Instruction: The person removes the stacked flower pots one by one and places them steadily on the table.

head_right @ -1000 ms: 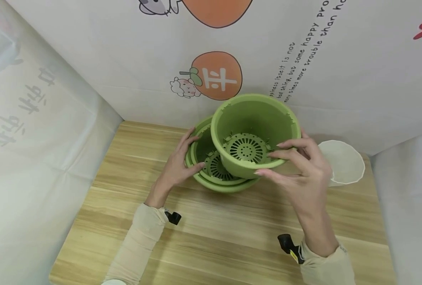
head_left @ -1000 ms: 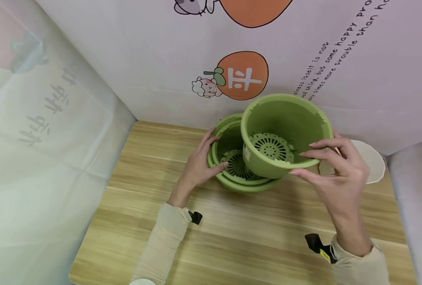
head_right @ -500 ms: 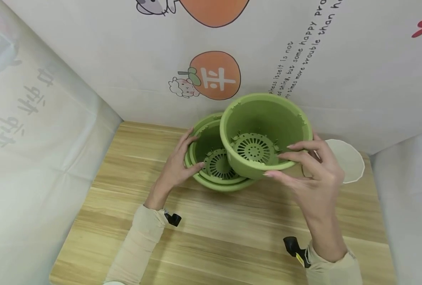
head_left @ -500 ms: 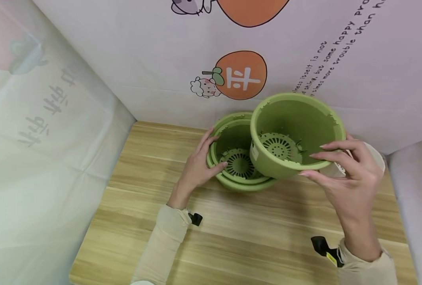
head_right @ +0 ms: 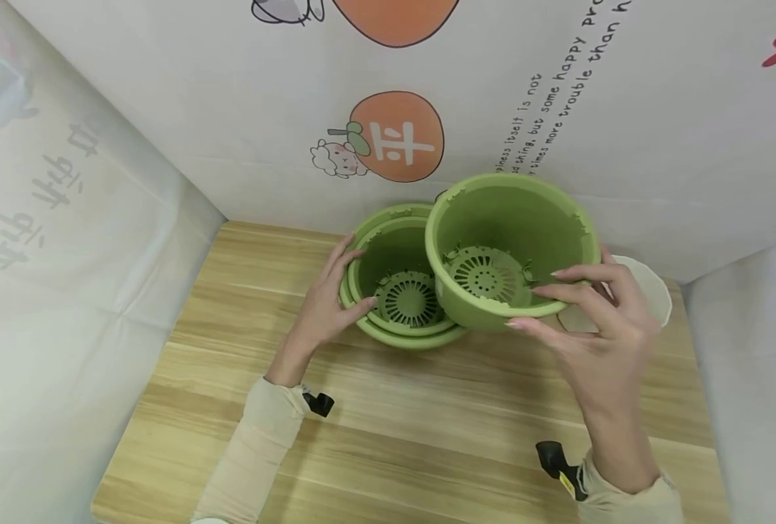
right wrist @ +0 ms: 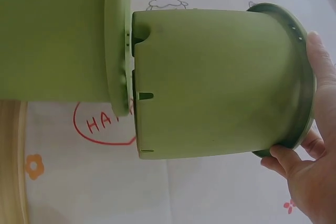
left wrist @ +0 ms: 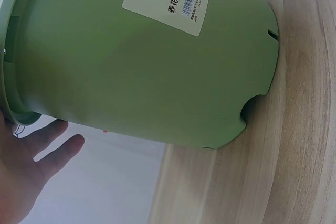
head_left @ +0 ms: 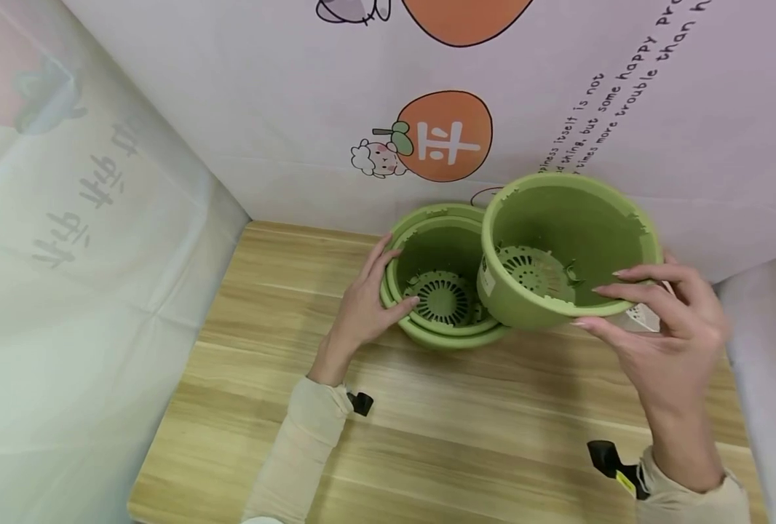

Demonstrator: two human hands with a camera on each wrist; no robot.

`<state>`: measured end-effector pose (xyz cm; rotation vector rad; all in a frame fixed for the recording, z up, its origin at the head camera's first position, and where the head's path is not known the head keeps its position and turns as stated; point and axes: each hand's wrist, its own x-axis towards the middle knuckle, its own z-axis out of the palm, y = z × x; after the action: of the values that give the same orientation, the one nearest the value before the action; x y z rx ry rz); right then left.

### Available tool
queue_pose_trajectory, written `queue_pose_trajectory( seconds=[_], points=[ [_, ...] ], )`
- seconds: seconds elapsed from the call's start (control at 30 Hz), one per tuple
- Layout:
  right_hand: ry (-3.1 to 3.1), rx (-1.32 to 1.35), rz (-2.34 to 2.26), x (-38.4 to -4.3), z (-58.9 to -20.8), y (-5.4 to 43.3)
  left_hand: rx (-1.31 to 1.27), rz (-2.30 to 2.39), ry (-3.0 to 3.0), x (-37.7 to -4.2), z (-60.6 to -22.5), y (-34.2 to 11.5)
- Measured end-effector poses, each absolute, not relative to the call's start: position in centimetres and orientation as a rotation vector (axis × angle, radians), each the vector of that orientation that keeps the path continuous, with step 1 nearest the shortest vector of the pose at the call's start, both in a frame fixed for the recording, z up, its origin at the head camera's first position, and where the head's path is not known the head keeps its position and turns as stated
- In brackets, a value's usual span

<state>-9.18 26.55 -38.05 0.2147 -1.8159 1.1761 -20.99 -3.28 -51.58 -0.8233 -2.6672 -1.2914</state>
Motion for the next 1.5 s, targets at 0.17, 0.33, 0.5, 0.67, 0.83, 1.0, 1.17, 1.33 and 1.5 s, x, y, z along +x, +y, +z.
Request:
queue_pose_trajectory(
  seconds=[0.17, 0.33, 0.5, 0.67, 0.83, 1.0, 1.17, 1.33, 1.5],
  points=[
    [-1.833, 0.186, 1.202, -8.5, -37.9, 27.4, -0.826, -1.288, -2.691, -21.0, -51.6, -3.5],
    [-1.841, 0.197, 1.158, -8.7, -38.5, 28.4, -0.832, -1.304, -2.715, -21.4, -51.7, -3.6],
    [-1.821, 0.205, 1.146, -8.9, -39.1, 28.9, -0.829, -1.312, -2.717, -21.6, -51.6, -3.8],
    [-1.812, 0.193, 1.167, -8.5, -39.1, 29.0, -0.832, -1.308, -2.717, -21.6, -51.5, -3.9],
    [-1.787, 0.178, 1.202, -8.2, -39.0, 29.2, -0.830, -1.310, -2.712, -21.6, -51.5, -3.8],
    [-1.786, 0.163, 1.184, -8.0, -38.9, 29.8, -0.834, -1.326, -2.700, -21.6, -51.5, -3.7],
    [-1.781, 0.153, 1.157, -7.9, -38.8, 30.3, -0.835, -1.326, -2.690, -21.6, -51.5, -3.7],
    [-1.810, 0.120, 1.134, -7.4, -38.9, 30.9, -0.838, -1.324, -2.688, -21.6, -51.5, -3.6],
    [-1.817, 0.092, 1.144, -7.2, -39.2, 31.2, -0.837, -1.326, -2.689, -21.6, -51.5, -3.7]
  ],
)
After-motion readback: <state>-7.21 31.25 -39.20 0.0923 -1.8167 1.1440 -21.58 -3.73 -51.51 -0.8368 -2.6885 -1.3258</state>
